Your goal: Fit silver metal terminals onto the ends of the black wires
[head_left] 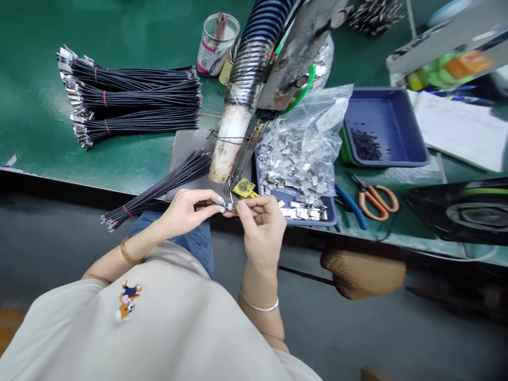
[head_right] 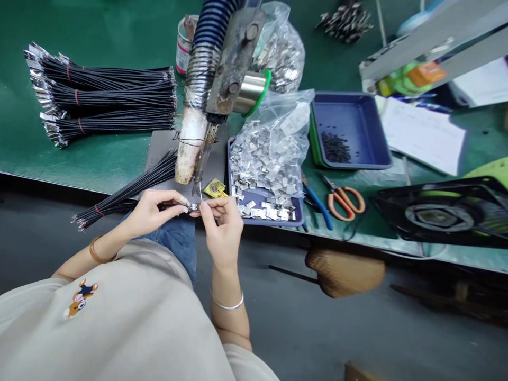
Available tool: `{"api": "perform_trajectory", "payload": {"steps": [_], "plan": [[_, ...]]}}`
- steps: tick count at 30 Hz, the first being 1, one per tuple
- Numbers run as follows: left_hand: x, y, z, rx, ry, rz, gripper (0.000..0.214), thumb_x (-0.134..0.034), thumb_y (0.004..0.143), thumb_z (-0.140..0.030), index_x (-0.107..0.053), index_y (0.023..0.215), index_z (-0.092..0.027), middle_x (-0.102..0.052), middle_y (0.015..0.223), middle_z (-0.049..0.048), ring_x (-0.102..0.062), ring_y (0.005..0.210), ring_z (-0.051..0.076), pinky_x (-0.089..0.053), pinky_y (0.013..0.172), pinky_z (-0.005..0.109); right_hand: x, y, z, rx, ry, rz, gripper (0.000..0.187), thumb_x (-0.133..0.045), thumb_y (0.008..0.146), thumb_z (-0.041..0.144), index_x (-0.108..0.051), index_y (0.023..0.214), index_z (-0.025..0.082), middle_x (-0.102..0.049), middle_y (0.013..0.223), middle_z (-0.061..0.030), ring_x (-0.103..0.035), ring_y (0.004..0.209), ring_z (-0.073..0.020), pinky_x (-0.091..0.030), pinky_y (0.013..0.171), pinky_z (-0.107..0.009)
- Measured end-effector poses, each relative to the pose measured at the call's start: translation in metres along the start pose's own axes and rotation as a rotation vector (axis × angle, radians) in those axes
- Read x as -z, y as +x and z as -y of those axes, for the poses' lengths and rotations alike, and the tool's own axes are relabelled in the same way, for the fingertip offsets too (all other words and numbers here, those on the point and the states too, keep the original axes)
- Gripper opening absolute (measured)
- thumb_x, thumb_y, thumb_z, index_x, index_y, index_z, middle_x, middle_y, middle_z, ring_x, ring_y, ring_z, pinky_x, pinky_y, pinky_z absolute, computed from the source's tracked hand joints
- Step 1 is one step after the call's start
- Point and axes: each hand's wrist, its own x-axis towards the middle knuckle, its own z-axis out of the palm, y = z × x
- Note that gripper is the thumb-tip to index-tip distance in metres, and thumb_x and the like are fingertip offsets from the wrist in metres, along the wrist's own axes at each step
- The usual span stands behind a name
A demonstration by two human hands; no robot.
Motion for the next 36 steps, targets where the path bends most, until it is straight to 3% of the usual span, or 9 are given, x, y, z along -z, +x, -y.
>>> {"api": "perform_trajectory", "payload": {"steps": [5,8,12,14,16,20,23,36], "plan": [[0.004,0.004,0.001,0.077,-0.187,0.141,0.026,-0.061,0.085,-0.034,-0.068,0.08,-0.01,-0.055,0.057,-0.0014,-0.045,0.051,0.007,-0.037,0.053,0.019,-0.003,-0.003,0.0,-0.029,0.082,-0.018,0.027,-0.075,0.082,0.041,-0.057,0.078,0.022,-0.066,0.069,0.0053,-0.067,0.05,-0.0113,-0.06,0.055,-0.023],[0.001,0.005,0.002,0.098,-0.201,0.124,0.028,-0.06,0.084,-0.036,-0.067,0.083,-0.009,-0.049,0.054,-0.0034,-0.041,0.05,0.007,-0.032,0.05,0.019,-0.002,-0.007,-0.002,0.012,-0.044,-0.063,0.022,-0.072,0.086,0.039,-0.06,0.079,0.021,-0.068,0.072,0.0036,-0.068,0.053,-0.0111,-0.059,0.057,-0.023],[-0.003,0.004,0.005,0.095,-0.177,0.079,0.029,-0.06,0.083,-0.038,-0.067,0.081,-0.01,-0.048,0.059,-0.0027,-0.039,0.052,0.007,-0.032,0.051,0.02,0.004,-0.012,-0.005,0.194,-0.261,-0.183,0.016,-0.068,0.089,0.034,-0.066,0.084,0.019,-0.065,0.061,0.0047,-0.06,0.042,-0.0086,-0.046,0.043,-0.018],[-0.004,0.004,0.007,0.09,-0.157,0.047,0.031,-0.061,0.082,-0.04,-0.068,0.079,-0.01,-0.05,0.062,-0.0014,-0.039,0.055,0.007,-0.033,0.053,0.021,0.006,-0.014,-0.004,0.304,-0.257,-0.303,0.014,-0.066,0.091,0.033,-0.066,0.093,0.019,-0.06,0.055,0.0071,-0.055,0.038,-0.0078,-0.04,0.039,-0.018],[-0.004,0.006,0.008,0.089,-0.143,0.023,0.032,-0.061,0.083,-0.041,-0.068,0.079,-0.009,-0.053,0.064,-0.0002,-0.042,0.058,0.008,-0.035,0.055,0.021,0.007,-0.015,-0.003,0.326,-0.204,-0.344,0.015,-0.062,0.093,0.032,-0.062,0.103,0.02,-0.064,0.058,0.0069,-0.058,0.039,-0.0091,-0.043,0.039,-0.018],[-0.004,0.008,0.007,0.063,-0.132,-0.011,0.029,-0.059,0.084,-0.037,-0.068,0.078,-0.01,-0.059,0.069,0.0016,-0.05,0.064,0.01,-0.043,0.062,0.02,0.005,-0.016,-0.003,0.362,-0.316,-0.235,0.007,-0.064,0.093,0.023,-0.062,0.098,0.02,-0.078,0.085,-0.0031,-0.077,0.069,-0.017,-0.063,0.064,-0.027],[-0.004,0.009,0.005,0.044,-0.107,-0.019,0.028,-0.059,0.085,-0.035,-0.069,0.078,-0.01,-0.063,0.07,0.0023,-0.053,0.066,0.011,-0.046,0.065,0.02,0.0,-0.013,-0.005,0.497,-0.463,-0.135,0.005,-0.069,0.088,0.017,-0.065,0.09,0.02,-0.079,0.097,-0.0064,-0.078,0.09,-0.0204,-0.065,0.075,-0.029],[-0.004,0.01,0.004,0.015,-0.006,-0.086,0.027,-0.059,0.088,-0.033,-0.073,0.085,-0.01,-0.075,0.083,0.0073,-0.064,0.074,0.015,-0.049,0.07,0.023,-0.01,-0.005,-0.004,0.547,-0.47,-0.133,0.01,-0.066,0.087,0.012,-0.063,0.086,0.021,-0.079,0.1,-0.0064,-0.077,0.095,-0.0194,-0.064,0.078,-0.029]]}}
